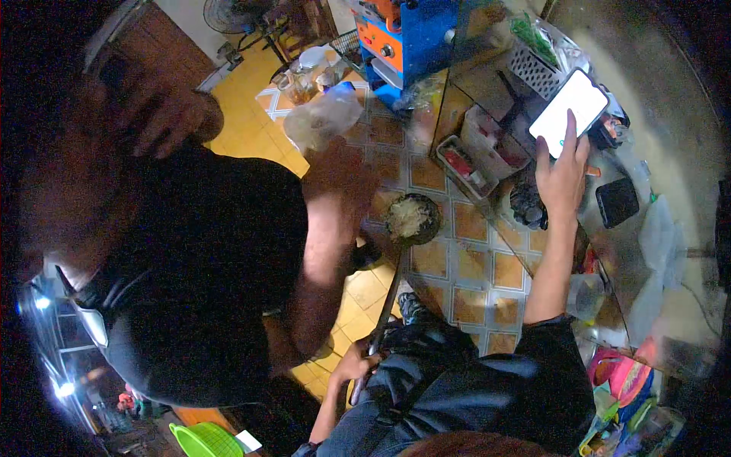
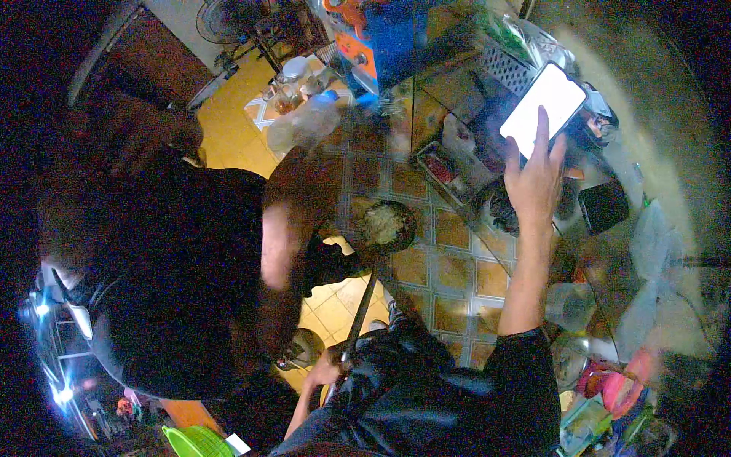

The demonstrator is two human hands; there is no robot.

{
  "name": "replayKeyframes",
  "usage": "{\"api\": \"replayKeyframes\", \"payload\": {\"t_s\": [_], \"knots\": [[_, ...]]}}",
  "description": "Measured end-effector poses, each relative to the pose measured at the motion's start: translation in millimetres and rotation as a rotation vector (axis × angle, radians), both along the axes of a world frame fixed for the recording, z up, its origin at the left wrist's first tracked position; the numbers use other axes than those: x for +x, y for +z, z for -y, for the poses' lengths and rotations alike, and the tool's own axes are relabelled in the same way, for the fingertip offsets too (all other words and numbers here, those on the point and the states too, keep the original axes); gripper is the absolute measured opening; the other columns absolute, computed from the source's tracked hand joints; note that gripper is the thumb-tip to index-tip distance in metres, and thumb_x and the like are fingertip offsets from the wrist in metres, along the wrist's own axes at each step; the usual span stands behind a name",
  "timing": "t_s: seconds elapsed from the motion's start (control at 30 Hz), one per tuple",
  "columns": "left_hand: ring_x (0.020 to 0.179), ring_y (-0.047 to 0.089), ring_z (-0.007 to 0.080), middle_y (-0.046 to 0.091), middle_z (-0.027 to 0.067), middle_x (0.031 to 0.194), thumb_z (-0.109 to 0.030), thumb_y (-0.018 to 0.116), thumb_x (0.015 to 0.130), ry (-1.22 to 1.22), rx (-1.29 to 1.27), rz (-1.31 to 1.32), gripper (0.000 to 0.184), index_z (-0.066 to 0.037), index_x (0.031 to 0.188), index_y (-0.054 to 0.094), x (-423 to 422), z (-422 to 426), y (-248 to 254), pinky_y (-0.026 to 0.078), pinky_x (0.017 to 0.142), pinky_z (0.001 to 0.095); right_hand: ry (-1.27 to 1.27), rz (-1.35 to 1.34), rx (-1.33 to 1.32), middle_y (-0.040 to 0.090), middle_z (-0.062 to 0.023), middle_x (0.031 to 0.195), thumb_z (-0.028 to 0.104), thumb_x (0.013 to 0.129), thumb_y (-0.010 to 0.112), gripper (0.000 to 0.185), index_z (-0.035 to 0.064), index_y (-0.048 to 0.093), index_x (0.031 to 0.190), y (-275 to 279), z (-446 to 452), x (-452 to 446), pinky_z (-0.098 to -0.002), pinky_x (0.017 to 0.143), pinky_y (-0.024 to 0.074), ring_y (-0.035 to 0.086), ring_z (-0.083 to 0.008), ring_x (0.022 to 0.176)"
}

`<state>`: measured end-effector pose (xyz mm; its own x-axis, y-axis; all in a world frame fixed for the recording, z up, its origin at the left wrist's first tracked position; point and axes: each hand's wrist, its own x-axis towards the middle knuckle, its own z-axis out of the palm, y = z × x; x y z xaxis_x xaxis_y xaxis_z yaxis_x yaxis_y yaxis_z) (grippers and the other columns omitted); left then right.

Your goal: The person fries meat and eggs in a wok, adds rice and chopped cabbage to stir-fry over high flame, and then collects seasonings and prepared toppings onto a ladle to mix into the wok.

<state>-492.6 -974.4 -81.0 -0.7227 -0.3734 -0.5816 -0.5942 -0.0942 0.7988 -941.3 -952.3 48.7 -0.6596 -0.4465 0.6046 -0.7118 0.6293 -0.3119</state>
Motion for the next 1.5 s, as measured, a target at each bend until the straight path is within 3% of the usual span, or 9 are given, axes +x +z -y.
{"api": "replayKeyframes", "payload": {"t_s": [0.17, 0.27, 0.53, 0.73, 0.83, 0.9, 1.2, 1.27, 1.5], "knots": [[0.050, 0.046, 0.0091, 0.053, 0.0016, 0.065, -0.013, 0.059, 0.078, 0.045, 0.162, -0.039, 0.027, 0.000, 0.101, 0.052, 16.5, -6.1, -36.5, 0.039, 0.048, 0.0262, 0.021, -0.096, 0.016, 0.040, -0.0283, 0.119, 0.026, 0.082, 0.058, 0.064, 0.0157, 0.025, 0.136, -0.7, 2.3, -6.6, -0.0467, 0.088, 0.0381, 0.043, -0.0463, 0.105], [0.049, 0.045, 0.0089, 0.053, 0.0013, 0.066, -0.011, 0.057, 0.078, 0.010, 0.130, -0.027, 0.024, 0.000, 0.099, 0.052, 7.3, -1.9, -18.0, 0.039, 0.047, 0.0266, 0.020, -0.075, -0.061, 0.040, -0.0265, 0.120, 0.027, 0.082, 0.058, 0.065, 0.0139, 0.026, 0.136, 3.6, -0.6, -2.8, -0.0461, 0.088, 0.0383, 0.042, -0.0446, 0.108], [0.087, 0.053, 0.0170, 0.057, 0.0072, 0.101, -0.010, 0.062, 0.073, -0.018, 0.092, 0.241, 0.052, -0.002, 0.121, 0.046, 19.2, 0.1, -30.7, 0.043, 0.078, 0.0302, 0.017, 0.057, -0.139, 0.036, -0.0249, 0.128, 0.020, 0.080, 0.060, 0.066, 0.0059, 0.025, 0.134, -2.0, -30.8, 5.9, -0.0439, 0.097, 0.0314, 0.036, -0.0417, 0.116], [0.091, 0.054, 0.0187, 0.058, 0.0115, 0.103, -0.014, 0.066, 0.071, -0.119, 0.027, 0.222, 0.055, -0.001, 0.121, 0.046, 8.7, 7.2, -15.1, 0.043, 0.083, 0.0323, -0.018, 0.108, -0.119, 0.039, -0.0238, 0.126, 0.016, 0.079, 0.059, 0.060, 0.0037, 0.030, 0.131, -3.4, -39.1, 17.6, -0.0422, 0.096, 0.0327, 0.039, -0.0411, 0.114], [0.096, 0.053, 0.0196, 0.058, 0.0126, 0.106, -0.014, 0.066, 0.070, -0.001, 0.162, 0.143, 0.056, -0.001, 0.121, 0.047, 40.6, 3.9, -63.4, 0.041, 0.088, 0.0331, 0.018, -0.022, -0.144, 0.043, -0.0225, 0.122, 0.016, 0.079, 0.059, 0.051, 0.0019, 0.039, 0.124, -10.5, -44.0, 22.5, -0.0418, 0.093, 0.0360, 0.043, -0.0403, 0.109], [0.056, 0.047, 0.0093, 0.055, -0.0008, 0.070, -0.010, 0.054, 0.080, -0.138, 0.025, 0.052, 0.028, -0.002, 0.106, 0.052, 1.8, 9.2, -3.0, 0.041, 0.053, 0.0272, 0.031, -0.129, -0.146, 0.045, -0.0217, 0.119, 0.015, 0.080, 0.058, 0.046, 0.0010, 0.043, 0.121, -20.3, -48.4, 23.0, -0.0417, 0.091, 0.0377, 0.046, -0.0395, 0.107], [0.056, 0.045, 0.0079, 0.054, -0.0016, 0.076, -0.009, 0.056, 0.078, -0.121, 0.112, -0.079, 0.037, -0.003, 0.113, 0.051, 3.4, 13.7, -13.4, 0.039, 0.051, 0.0249, -0.028, -0.076, -0.013, 0.051, -0.0178, 0.111, 0.019, 0.080, 0.059, 0.037, 0.0009, 0.051, 0.112, -23.6, -47.1, 25.2, -0.0407, 0.085, 0.0406, 0.049, -0.0352, 0.101], [0.098, 0.050, 0.0179, 0.058, 0.0092, 0.108, -0.011, 0.062, 0.067, -0.160, 0.147, 0.103, 0.057, -0.002, 0.121, 0.047, -5.7, 18.5, 3.0, 0.037, 0.091, 0.0318, -0.002, -0.089, -0.002, 0.051, -0.0168, 0.111, 0.018, 0.080, 0.059, 0.036, 0.0016, 0.052, 0.111, -22.3, -47.3, 26.4, -0.0406, 0.086, 0.0403, 0.049, -0.0347, 0.100], [0.094, 0.053, 0.0195, 0.059, 0.0093, 0.106, -0.012, 0.062, 0.067, -0.179, 0.163, 0.053, 0.056, -0.002, 0.120, 0.048, 4.0, 10.9, -9.4, 0.039, 0.089, 0.0325, 0.125, -0.161, -0.081, 0.052, -0.0142, 0.110, 0.008, 0.078, 0.059, 0.025, 0.0010, 0.058, 0.102, -36.6, -71.0, 54.9, -0.0382, 0.087, 0.0409, 0.050, -0.0324, 0.101]]}}
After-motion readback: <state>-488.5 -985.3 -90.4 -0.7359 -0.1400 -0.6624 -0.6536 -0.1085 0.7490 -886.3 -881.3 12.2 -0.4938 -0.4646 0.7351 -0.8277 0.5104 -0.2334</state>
